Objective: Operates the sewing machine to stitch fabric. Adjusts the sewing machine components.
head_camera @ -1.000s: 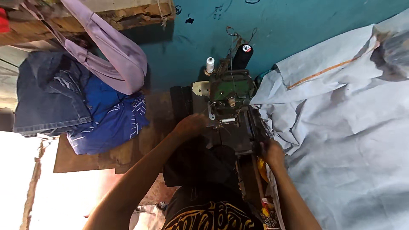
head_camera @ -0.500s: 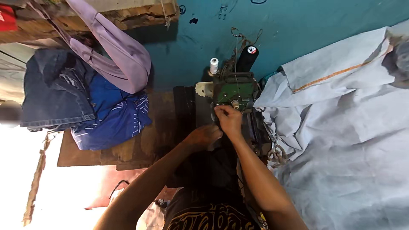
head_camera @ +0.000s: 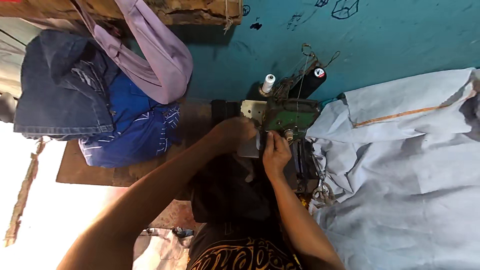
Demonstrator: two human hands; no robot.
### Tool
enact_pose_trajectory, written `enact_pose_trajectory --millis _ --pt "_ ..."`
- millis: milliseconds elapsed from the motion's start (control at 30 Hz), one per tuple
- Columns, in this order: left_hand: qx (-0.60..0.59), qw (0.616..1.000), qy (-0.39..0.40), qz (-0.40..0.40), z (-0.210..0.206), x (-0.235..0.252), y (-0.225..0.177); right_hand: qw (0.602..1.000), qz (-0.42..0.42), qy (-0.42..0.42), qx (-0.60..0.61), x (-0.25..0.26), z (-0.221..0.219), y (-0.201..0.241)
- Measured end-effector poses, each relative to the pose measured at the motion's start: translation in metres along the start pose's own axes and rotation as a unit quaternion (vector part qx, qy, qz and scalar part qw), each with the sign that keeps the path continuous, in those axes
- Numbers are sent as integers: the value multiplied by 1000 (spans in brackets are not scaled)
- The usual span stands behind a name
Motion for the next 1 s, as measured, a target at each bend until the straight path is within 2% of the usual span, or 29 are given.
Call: enact_pose_trajectory --millis 67,100,133,167,200,233,300,333,367,467,500,533,567,633,667,700,800,833,900,1000 --pt "-39 998 29 50 7 -32 -26 995 -25 47 81 -10 13 8" --pt "-44 998 16 43 3 -46 -42 982 -82 94 145 -16 19 14" --pt "-58 998 7 36 -1 -55 -59 949 -165 154 218 -20 24 22" --pt "-78 997 -9 23 -5 -60 -74 893 -261 211 301 -22 29 30" --pt "-100 994 -39 -2 -9 -63 -86 825 -347 242 375 -23 33 40" --pt "-116 988 -97 -37 -15 -64 -93 777 -401 251 416 -24 38 47" --pt "-164 958 -221 -78 -21 -56 -93 742 -423 264 449 -29 52 50" --pt "-176 951 -244 -70 -24 -46 -87 733 -415 279 461 -34 61 47" --pt "-166 957 -230 -64 -30 -35 -79 721 -410 296 473 -39 69 43" --pt "-125 982 -115 -80 -55 -6 -55 665 -410 335 527 -42 92 28" --pt "-114 986 -92 -83 -59 1 -47 660 -402 344 534 -39 98 22" --pt "-104 987 -85 -84 -61 5 -41 671 -389 350 526 -36 103 15" --pt "-101 987 -89 -88 -61 6 -39 706 -373 344 494 -33 106 7" --pt "-108 987 -83 -82 -56 -3 -51 822 -326 316 343 -27 106 -6" --pt "-119 988 -70 -71 -50 -8 -63 859 -309 305 273 -25 100 -12" --pt "-135 988 -50 -65 -43 -12 -76 870 -307 294 248 -25 91 -19" --pt "-159 981 -47 -101 -34 -27 -109 830 -355 297 312 -31 55 -20" --pt "-160 979 -63 -113 -33 -32 -114 833 -354 300 302 -30 46 -11" --pt "-176 974 -95 -106 -24 -37 -114 870 -338 280 225 -26 34 4" --pt "-192 967 -163 -26 -5 -38 -99 913 -329 202 134 -25 16 0"
Point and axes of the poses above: each hand's wrist, its own x-axis towards the middle knuckle, its own z-axis out of the back of the hand, y = z × x, the point moved 4 cm from there along x, towards the middle knuckle, and after that the axes turned 2 degrees about -x, right-handed, at the moved point
